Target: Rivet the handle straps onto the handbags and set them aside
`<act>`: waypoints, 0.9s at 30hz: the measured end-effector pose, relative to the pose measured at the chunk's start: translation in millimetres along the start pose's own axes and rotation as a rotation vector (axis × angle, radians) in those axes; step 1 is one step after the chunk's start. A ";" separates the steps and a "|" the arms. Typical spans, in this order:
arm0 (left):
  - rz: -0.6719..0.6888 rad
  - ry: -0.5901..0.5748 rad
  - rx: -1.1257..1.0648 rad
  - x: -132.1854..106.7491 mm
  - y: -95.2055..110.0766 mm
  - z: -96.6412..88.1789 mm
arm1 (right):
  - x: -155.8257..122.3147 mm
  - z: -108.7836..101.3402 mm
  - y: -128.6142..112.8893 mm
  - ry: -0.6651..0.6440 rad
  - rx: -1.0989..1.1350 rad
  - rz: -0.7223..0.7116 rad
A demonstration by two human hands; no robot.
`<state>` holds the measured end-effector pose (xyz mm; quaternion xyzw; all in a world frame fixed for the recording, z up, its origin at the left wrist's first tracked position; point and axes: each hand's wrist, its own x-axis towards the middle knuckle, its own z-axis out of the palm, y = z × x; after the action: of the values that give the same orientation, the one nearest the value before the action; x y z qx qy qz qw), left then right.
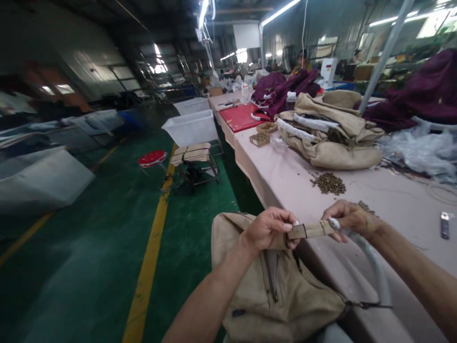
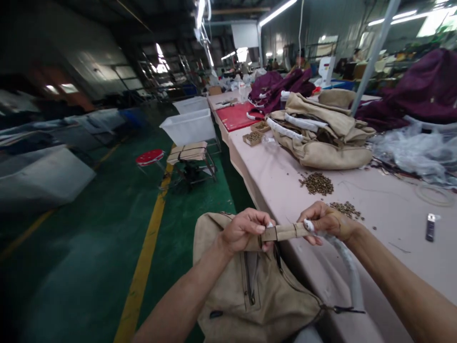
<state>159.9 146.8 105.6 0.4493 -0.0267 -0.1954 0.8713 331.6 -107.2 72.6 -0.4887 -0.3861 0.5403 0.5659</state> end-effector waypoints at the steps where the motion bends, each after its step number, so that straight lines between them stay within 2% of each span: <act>1: 0.014 0.029 -0.036 5.6 -7.8 -1.6 | -2.9 -1.2 6.9 0.043 0.005 0.002; 5: 0.090 0.176 0.022 22.9 -23.5 -1.2 | -12.9 -3.7 24.3 0.167 0.004 0.003; 8: 0.068 0.272 0.108 33.4 -27.8 -1.5 | -22.6 -7.2 32.0 0.203 0.011 0.019; 10: 0.015 0.296 0.153 39.3 -31.3 -5.0 | -30.5 -10.6 35.6 0.222 0.002 0.037; 13: -0.046 0.274 0.201 45.6 -40.4 -13.1 | -41.6 -13.6 38.8 0.237 -0.083 0.075; 16: -0.058 0.295 0.243 49.7 -53.6 -19.6 | -46.8 -8.0 37.6 0.318 -0.356 0.102; 18: -0.061 0.335 0.294 52.2 -62.5 -21.8 | -45.9 1.2 33.0 0.440 -0.645 0.072; 20: -0.065 0.358 0.346 54.3 -68.5 -22.9 | -41.6 12.5 26.9 0.499 -0.856 0.014; 22: -0.056 0.356 0.380 54.9 -69.1 -24.0 | -34.8 22.6 22.9 0.457 -0.905 -0.022; 24: -0.046 0.312 0.425 53.0 -63.7 -26.4 | -28.0 27.9 24.6 0.412 -0.846 -0.051; 27: -0.032 0.146 0.558 45.2 -49.9 -32.7 | -25.7 25.0 36.8 0.421 -0.664 -0.066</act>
<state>193.0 129.7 40.8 0.6850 -0.0095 -0.1613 0.7105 295.8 -131.5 44.8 -0.7328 -0.4307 0.2555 0.4608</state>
